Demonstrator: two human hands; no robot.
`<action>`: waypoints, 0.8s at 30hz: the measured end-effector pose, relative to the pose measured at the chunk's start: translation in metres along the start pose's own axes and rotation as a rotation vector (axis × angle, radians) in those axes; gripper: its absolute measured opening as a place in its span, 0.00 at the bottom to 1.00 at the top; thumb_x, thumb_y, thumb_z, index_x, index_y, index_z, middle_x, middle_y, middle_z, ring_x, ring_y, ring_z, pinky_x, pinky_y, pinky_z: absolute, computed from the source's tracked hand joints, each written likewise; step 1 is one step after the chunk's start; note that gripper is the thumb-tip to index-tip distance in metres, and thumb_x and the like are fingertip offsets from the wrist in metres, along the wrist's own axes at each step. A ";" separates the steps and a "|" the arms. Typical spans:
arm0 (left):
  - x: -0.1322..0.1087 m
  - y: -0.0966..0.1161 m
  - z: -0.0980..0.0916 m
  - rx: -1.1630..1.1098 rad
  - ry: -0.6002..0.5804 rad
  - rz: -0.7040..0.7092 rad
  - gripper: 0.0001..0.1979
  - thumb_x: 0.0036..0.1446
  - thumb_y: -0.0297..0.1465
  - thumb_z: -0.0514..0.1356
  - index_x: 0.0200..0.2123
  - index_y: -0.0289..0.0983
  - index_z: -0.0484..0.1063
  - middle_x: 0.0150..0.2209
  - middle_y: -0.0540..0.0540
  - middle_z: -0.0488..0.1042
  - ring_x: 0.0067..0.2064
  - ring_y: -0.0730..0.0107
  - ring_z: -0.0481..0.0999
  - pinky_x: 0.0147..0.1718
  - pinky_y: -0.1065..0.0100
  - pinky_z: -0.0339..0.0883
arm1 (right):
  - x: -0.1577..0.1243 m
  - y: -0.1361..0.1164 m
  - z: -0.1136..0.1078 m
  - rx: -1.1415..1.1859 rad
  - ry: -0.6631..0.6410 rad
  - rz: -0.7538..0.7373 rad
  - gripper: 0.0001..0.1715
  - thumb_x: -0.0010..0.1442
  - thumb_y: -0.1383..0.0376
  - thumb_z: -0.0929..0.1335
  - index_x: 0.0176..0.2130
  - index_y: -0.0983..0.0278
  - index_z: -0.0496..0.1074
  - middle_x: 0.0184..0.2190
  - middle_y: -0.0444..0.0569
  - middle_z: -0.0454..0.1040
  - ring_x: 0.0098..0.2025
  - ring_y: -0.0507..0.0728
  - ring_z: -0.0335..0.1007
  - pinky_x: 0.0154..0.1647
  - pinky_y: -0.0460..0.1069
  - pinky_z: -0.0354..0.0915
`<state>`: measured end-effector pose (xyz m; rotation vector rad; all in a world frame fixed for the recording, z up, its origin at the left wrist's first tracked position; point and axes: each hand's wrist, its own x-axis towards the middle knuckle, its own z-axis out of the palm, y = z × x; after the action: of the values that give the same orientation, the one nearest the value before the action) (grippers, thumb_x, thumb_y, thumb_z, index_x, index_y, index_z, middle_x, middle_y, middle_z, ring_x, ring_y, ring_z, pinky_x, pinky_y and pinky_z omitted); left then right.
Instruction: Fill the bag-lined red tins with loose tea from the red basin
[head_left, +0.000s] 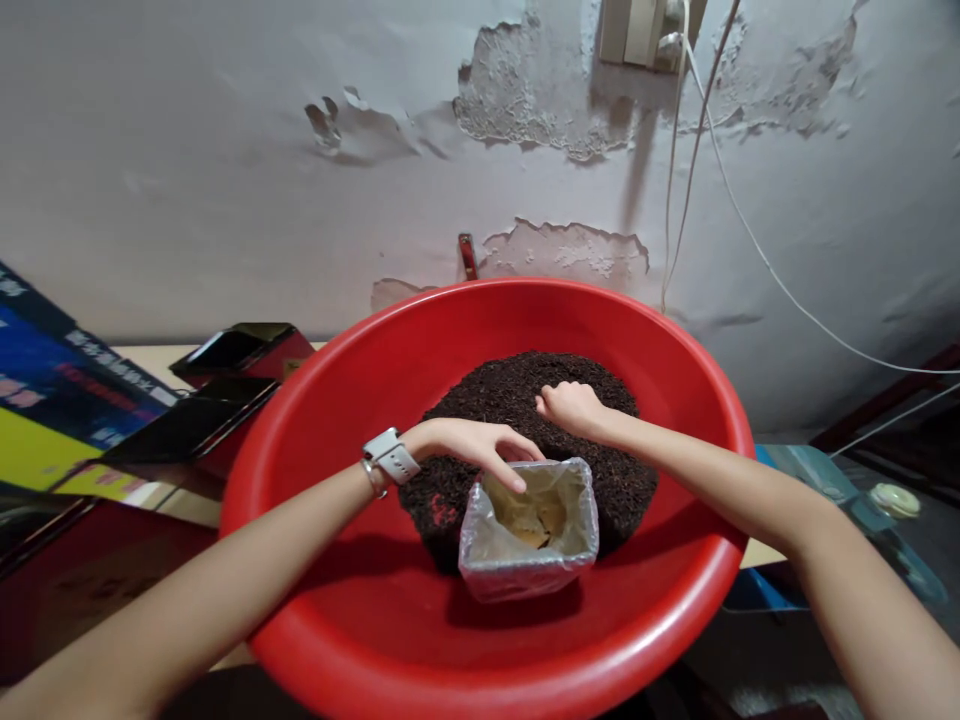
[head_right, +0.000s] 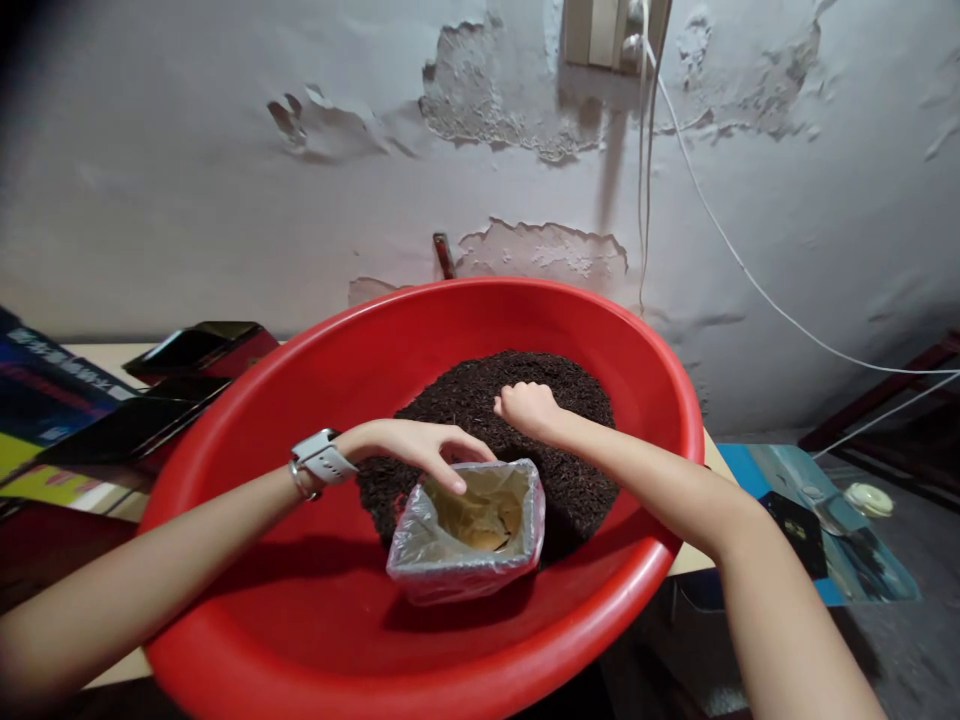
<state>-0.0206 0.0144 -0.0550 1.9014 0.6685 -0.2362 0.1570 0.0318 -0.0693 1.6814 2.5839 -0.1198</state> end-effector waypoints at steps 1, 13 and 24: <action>-0.001 -0.001 -0.001 -0.003 -0.019 -0.004 0.27 0.46 0.43 0.67 0.50 0.42 0.72 0.47 0.50 0.76 0.46 0.63 0.73 0.45 0.69 0.65 | -0.005 -0.005 -0.010 -0.013 0.061 -0.008 0.27 0.67 0.59 0.51 0.48 0.69 0.70 0.45 0.67 0.74 0.49 0.67 0.71 0.44 0.57 0.65; 0.005 -0.040 -0.018 0.012 0.196 0.018 0.18 0.49 0.44 0.62 0.31 0.33 0.79 0.25 0.51 0.73 0.29 0.72 0.66 0.31 0.73 0.60 | -0.081 -0.056 -0.024 -0.063 -0.039 -0.629 0.22 0.66 0.60 0.56 0.37 0.66 0.74 0.31 0.54 0.77 0.32 0.58 0.73 0.31 0.49 0.62; 0.006 -0.042 -0.017 0.004 0.244 -0.036 0.18 0.50 0.43 0.61 0.20 0.35 0.75 0.18 0.53 0.66 0.24 0.74 0.59 0.26 0.72 0.54 | -0.054 -0.036 -0.022 0.115 -0.274 -0.695 0.15 0.63 0.60 0.63 0.44 0.65 0.73 0.38 0.53 0.76 0.35 0.55 0.70 0.31 0.47 0.57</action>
<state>-0.0409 0.0435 -0.0832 1.9403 0.8660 -0.0277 0.1460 -0.0293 -0.0418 0.6482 2.8379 -0.4915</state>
